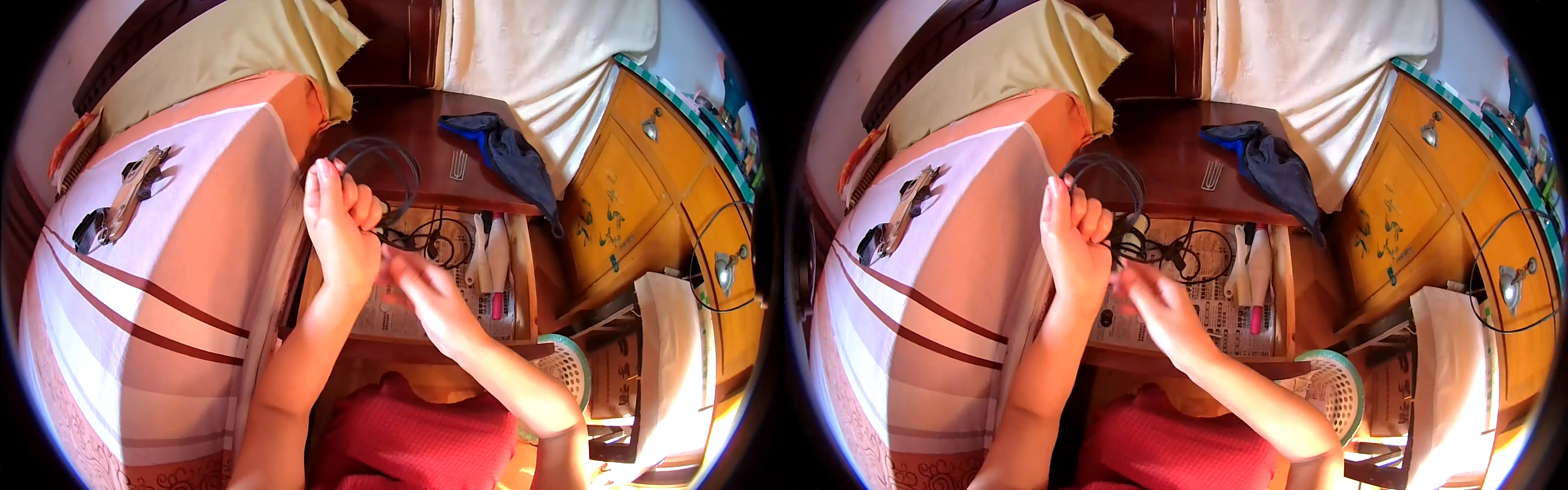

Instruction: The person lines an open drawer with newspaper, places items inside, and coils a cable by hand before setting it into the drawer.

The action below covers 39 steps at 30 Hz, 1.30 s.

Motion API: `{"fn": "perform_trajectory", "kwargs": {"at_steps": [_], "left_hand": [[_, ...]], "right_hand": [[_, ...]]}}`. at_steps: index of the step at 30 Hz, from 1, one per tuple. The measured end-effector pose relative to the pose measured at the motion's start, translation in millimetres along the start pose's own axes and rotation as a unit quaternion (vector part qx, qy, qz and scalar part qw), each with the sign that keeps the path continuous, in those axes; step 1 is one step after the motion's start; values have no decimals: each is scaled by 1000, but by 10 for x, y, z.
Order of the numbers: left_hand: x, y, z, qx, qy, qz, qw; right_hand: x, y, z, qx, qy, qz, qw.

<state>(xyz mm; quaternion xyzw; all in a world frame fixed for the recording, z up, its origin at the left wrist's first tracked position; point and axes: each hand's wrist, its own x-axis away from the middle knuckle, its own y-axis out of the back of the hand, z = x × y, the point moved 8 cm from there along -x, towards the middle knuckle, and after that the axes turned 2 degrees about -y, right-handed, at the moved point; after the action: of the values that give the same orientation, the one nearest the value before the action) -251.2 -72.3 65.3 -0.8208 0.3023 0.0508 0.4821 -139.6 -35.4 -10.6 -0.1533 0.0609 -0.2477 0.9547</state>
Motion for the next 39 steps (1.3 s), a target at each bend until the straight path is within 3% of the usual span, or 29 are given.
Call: {"fn": "perform_trajectory", "kwargs": {"at_steps": [3,7,9,13,15,18,19,22,23,24,27,28,30,33,34,36,39], "left_hand": [[84,5,81,-11,4,1,1000],[123,57,107,-26,6,-22,999],[151,66,111,-28,5,-29,999],[237,125,228,-2,0,-64,998],[285,174,248,16,2,-88,996],[349,138,268,28,-8,-100,995],[357,109,296,42,-25,-68,996],[413,113,383,-1,-4,-75,997],[401,181,395,-69,4,-11,998],[349,289,377,-114,-1,-23,993],[47,315,6,-166,-91,-8,982],[-42,152,-63,-248,-108,85,959],[-95,-114,90,-295,-37,262,918],[72,-269,433,-285,136,404,859],[81,-134,588,-305,212,394,841],[224,-51,653,-204,358,418,810],[254,-41,599,-178,337,417,825]], "right_hand": [[-96,140,211,-135,56,-64,987],[-145,89,388,-85,104,-56,989],[-156,88,487,41,173,-74,981],[-186,127,528,139,151,-132,970],[-226,126,579,224,215,-136,941],[-268,160,583,216,172,-135,952],[-305,190,593,185,219,-159,945],[-315,233,670,108,197,-168,960],[-372,244,706,119,231,-119,958],[-340,248,777,163,204,-108,959],[-257,206,869,267,89,52,958],[-254,230,882,290,60,102,950],[-201,206,991,316,9,166,934],[-142,244,1136,291,-35,201,935],[-124,273,1188,275,-45,202,939],[-119,396,1296,280,-38,173,944],[-125,590,1387,264,-29,120,957]]}}
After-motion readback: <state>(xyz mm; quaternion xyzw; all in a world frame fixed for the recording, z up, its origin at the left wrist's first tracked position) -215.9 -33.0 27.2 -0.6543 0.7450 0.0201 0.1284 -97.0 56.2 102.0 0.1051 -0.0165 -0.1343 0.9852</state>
